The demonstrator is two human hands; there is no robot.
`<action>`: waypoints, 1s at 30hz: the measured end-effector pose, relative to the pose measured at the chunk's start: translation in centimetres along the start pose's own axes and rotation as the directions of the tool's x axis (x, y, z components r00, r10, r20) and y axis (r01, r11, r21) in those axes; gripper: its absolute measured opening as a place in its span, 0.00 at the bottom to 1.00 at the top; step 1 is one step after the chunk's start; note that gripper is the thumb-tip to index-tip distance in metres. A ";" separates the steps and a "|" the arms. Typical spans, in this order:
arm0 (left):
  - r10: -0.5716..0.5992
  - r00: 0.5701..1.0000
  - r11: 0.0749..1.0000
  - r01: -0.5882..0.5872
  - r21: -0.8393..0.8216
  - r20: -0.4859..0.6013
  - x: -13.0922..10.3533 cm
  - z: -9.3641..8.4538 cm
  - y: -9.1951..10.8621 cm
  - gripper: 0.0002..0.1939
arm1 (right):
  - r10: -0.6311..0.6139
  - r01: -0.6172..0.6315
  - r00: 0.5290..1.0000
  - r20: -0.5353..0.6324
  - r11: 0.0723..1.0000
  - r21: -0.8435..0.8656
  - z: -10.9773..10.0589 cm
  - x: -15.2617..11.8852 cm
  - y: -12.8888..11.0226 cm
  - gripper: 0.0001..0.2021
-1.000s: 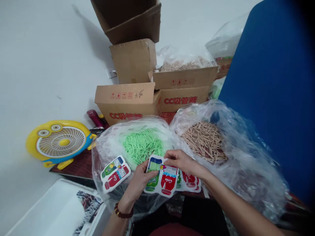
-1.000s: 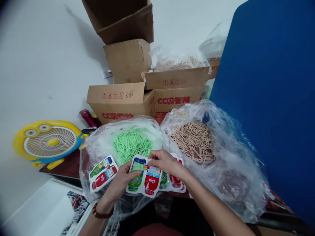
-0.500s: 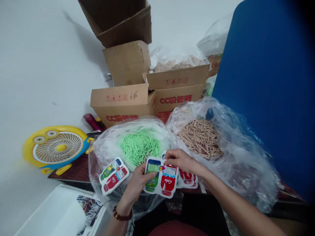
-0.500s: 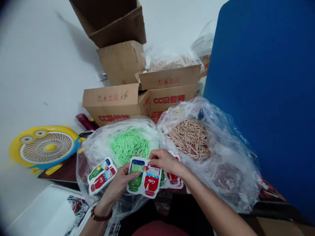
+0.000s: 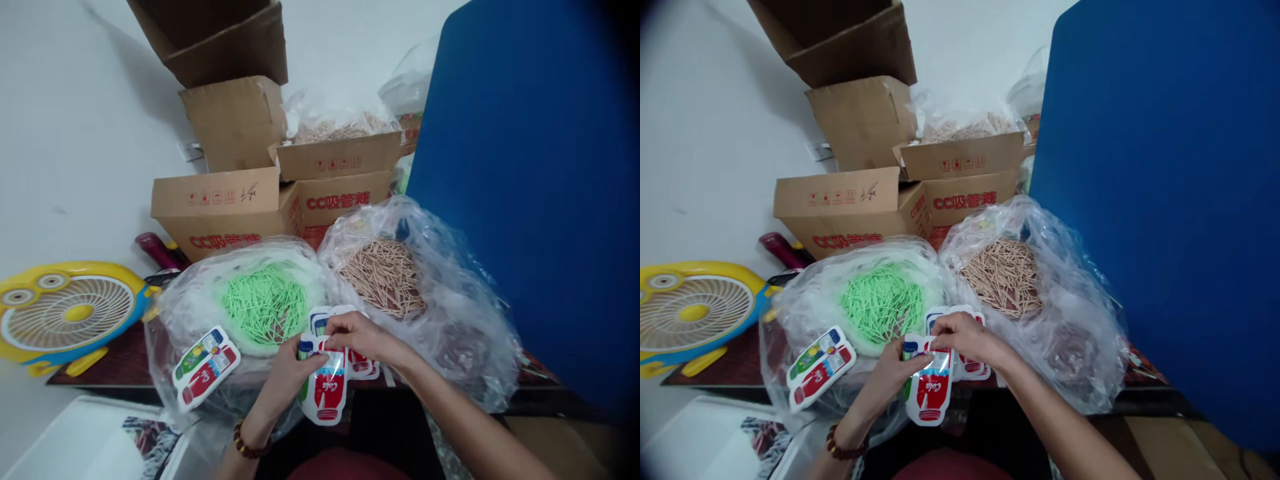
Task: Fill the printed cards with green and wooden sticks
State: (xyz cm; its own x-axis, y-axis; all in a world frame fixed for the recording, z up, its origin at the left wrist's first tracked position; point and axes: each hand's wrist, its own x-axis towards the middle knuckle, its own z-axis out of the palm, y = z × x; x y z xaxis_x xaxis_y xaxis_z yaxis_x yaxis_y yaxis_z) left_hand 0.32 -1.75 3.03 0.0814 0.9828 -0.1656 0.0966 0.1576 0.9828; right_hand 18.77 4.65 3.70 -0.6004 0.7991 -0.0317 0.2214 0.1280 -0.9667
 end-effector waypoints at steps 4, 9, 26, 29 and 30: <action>-0.028 0.999 0.998 0.026 0.062 0.033 0.3 1.0 -0.8 0.10 | -0.049 0.045 0.998 -0.031 0.992 -0.118 -0.4 -1.0 0.7 0.07; -0.022 0.994 0.994 0.010 0.107 0.111 1.4 2.0 -0.9 0.08 | -0.090 0.085 0.996 -0.015 0.974 -0.209 -1.8 -2.1 1.6 0.11; -0.121 0.975 0.992 0.113 0.050 0.186 2.6 2.6 -0.9 0.13 | -0.052 0.047 0.998 -0.032 0.990 -0.136 -2.7 -2.2 2.7 0.12; -0.096 0.976 0.995 0.086 0.057 0.194 2.6 3.1 -1.0 0.11 | -0.085 0.078 0.996 -0.024 0.975 -0.210 -2.8 -2.5 2.6 0.16; -0.088 0.975 0.995 0.078 0.057 0.205 2.6 3.2 -1.0 0.11 | -0.087 0.084 0.996 -0.003 0.973 -0.217 -3.1 -2.5 2.6 0.16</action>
State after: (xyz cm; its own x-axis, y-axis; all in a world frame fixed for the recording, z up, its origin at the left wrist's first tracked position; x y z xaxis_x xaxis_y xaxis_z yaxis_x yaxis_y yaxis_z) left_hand 3.61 0.32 1.36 0.2742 0.9244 -0.2650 0.1593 0.2281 0.9605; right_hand 23.25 4.80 2.03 -0.6150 0.7867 0.0533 0.3313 0.3192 -0.8879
